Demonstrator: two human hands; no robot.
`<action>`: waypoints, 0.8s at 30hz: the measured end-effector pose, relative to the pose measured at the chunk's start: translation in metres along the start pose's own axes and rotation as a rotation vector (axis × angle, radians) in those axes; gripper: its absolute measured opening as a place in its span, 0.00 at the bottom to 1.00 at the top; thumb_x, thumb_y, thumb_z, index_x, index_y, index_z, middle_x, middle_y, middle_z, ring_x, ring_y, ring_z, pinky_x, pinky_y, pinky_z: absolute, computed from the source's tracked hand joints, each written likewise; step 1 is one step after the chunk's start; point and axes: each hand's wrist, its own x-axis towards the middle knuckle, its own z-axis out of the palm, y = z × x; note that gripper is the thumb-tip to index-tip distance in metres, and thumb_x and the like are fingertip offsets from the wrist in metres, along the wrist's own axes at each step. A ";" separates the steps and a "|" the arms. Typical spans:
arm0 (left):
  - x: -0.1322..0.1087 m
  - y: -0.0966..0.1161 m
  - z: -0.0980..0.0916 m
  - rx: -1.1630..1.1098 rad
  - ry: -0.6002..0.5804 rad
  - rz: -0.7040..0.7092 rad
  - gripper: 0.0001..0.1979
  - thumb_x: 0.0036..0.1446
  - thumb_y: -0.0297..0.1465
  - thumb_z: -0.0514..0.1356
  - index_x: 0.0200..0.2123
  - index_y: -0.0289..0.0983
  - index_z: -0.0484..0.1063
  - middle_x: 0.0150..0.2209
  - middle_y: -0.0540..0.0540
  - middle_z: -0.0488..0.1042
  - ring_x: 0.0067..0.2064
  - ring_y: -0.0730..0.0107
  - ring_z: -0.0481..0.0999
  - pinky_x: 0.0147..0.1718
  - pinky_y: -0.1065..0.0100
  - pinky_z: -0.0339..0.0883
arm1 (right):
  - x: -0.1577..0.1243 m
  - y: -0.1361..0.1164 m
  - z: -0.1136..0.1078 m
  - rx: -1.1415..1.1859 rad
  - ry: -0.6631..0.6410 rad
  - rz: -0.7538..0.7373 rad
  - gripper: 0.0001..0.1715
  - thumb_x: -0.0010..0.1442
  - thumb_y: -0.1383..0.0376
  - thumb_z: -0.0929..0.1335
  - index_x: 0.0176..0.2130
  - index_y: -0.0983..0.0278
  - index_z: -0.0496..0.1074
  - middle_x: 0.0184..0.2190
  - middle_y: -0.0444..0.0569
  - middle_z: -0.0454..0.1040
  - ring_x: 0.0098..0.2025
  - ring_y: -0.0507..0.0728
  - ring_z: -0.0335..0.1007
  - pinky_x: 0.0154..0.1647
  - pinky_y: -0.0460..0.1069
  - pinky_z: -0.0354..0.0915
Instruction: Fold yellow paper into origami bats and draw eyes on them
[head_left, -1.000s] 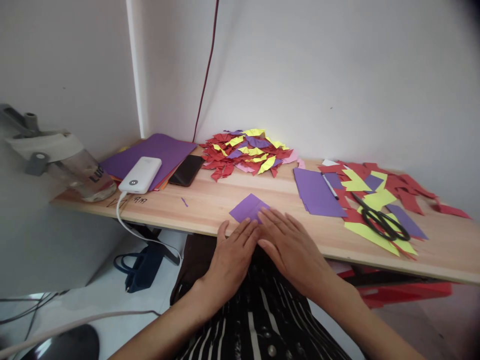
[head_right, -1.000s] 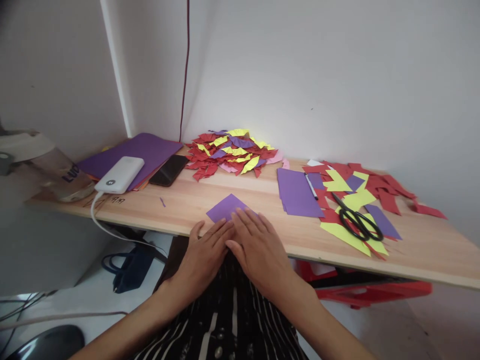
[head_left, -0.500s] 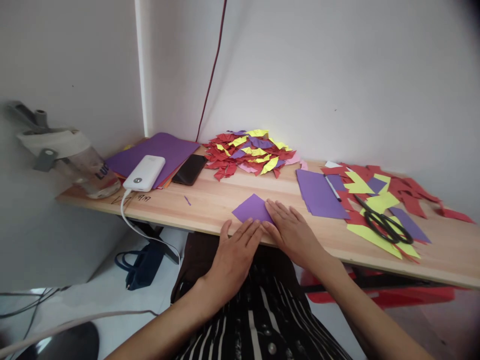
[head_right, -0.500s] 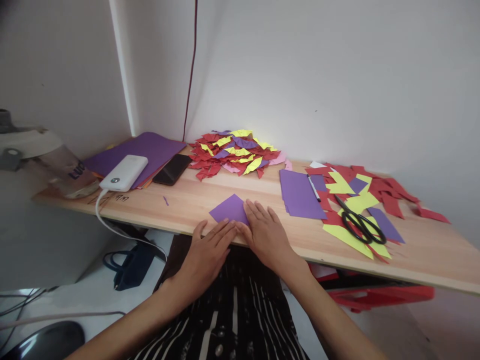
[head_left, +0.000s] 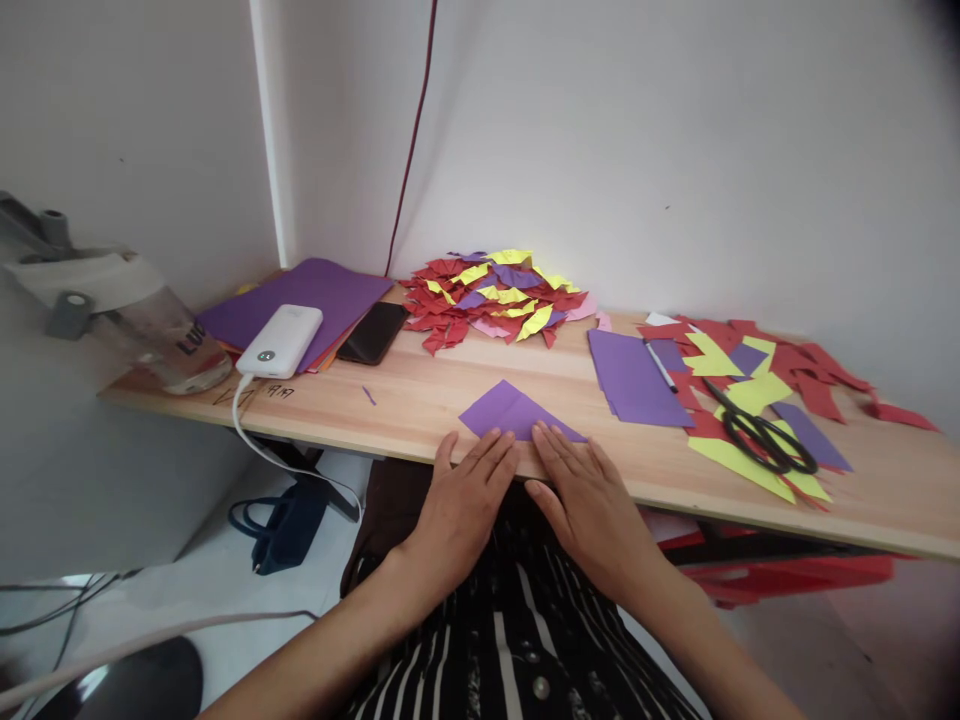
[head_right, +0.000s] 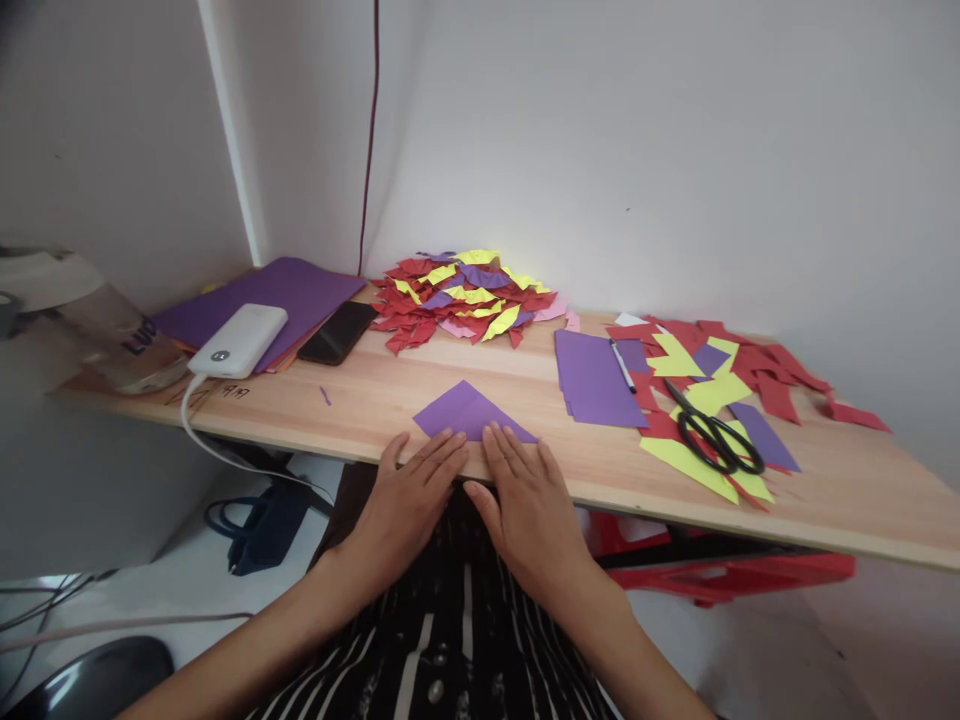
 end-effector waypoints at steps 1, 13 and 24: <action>0.000 0.000 0.000 0.001 -0.003 0.003 0.22 0.65 0.25 0.45 0.62 0.37 0.57 0.65 0.42 0.58 0.66 0.65 0.55 0.62 0.46 0.46 | -0.002 0.003 0.000 -0.009 0.004 0.012 0.34 0.68 0.54 0.53 0.64 0.73 0.56 0.64 0.54 0.57 0.66 0.61 0.52 0.65 0.63 0.50; -0.007 -0.009 -0.015 0.010 -0.053 0.005 0.24 0.63 0.22 0.46 0.62 0.38 0.56 0.65 0.43 0.58 0.66 0.67 0.57 0.62 0.48 0.45 | -0.006 0.005 0.000 -0.016 0.012 0.053 0.33 0.68 0.54 0.53 0.65 0.69 0.56 0.65 0.54 0.57 0.67 0.61 0.51 0.65 0.65 0.48; -0.005 -0.006 -0.017 -0.013 -0.016 0.007 0.23 0.63 0.22 0.48 0.60 0.37 0.58 0.63 0.42 0.61 0.64 0.63 0.61 0.60 0.48 0.48 | -0.021 0.016 -0.003 -0.068 0.087 0.060 0.32 0.68 0.55 0.54 0.63 0.72 0.58 0.62 0.57 0.62 0.64 0.62 0.57 0.64 0.63 0.51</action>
